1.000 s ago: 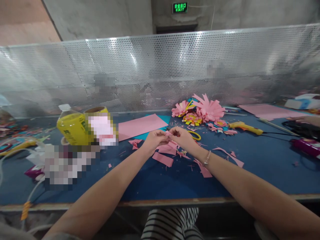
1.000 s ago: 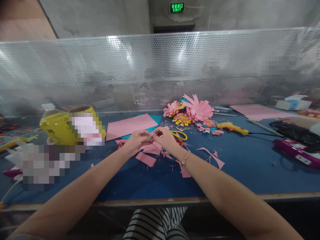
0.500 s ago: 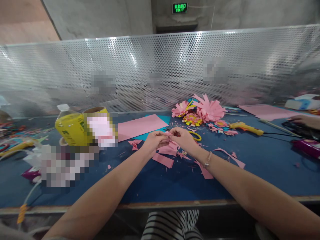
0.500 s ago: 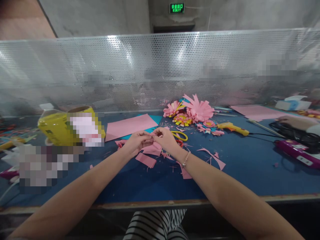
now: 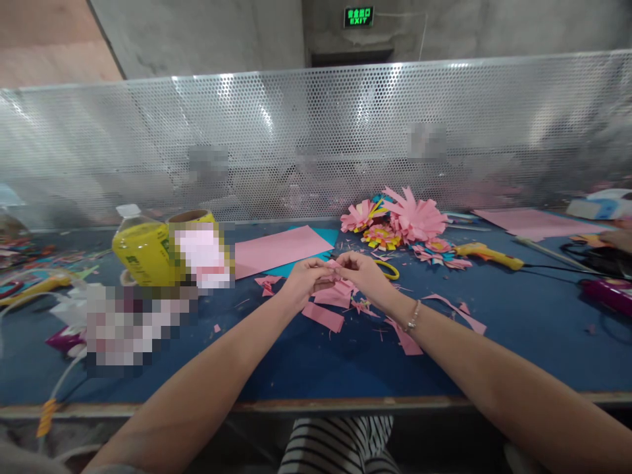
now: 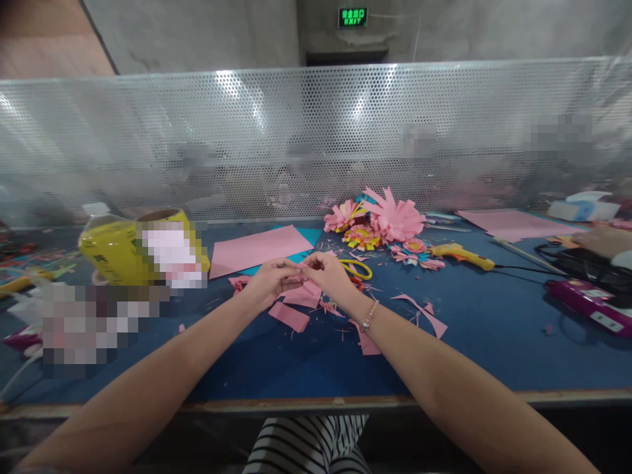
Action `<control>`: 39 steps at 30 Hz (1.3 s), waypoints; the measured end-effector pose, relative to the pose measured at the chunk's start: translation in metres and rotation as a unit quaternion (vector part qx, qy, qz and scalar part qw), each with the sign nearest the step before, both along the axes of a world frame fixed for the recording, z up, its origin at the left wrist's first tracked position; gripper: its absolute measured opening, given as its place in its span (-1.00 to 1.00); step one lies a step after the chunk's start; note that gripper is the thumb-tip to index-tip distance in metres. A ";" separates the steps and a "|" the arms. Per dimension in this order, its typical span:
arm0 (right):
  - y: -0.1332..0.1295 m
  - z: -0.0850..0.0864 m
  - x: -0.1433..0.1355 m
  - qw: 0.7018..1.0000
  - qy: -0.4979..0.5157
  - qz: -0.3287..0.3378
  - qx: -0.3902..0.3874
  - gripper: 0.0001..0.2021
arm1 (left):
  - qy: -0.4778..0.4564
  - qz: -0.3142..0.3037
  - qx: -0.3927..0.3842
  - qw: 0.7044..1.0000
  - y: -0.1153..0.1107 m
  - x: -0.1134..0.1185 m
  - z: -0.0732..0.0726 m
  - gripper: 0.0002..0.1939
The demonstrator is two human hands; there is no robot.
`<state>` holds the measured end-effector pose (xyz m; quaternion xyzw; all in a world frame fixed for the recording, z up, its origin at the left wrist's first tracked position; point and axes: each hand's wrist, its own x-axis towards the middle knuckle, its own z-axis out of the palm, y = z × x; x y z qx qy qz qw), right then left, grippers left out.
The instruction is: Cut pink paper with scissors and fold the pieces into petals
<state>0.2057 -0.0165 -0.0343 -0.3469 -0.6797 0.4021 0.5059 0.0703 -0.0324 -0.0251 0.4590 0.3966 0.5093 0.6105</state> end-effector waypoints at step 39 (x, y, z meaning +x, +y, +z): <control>-0.001 -0.002 0.002 0.995 0.073 0.046 -0.057 -0.89 | 0.012 0.014 0.003 1.000 -0.005 0.003 0.003 -0.91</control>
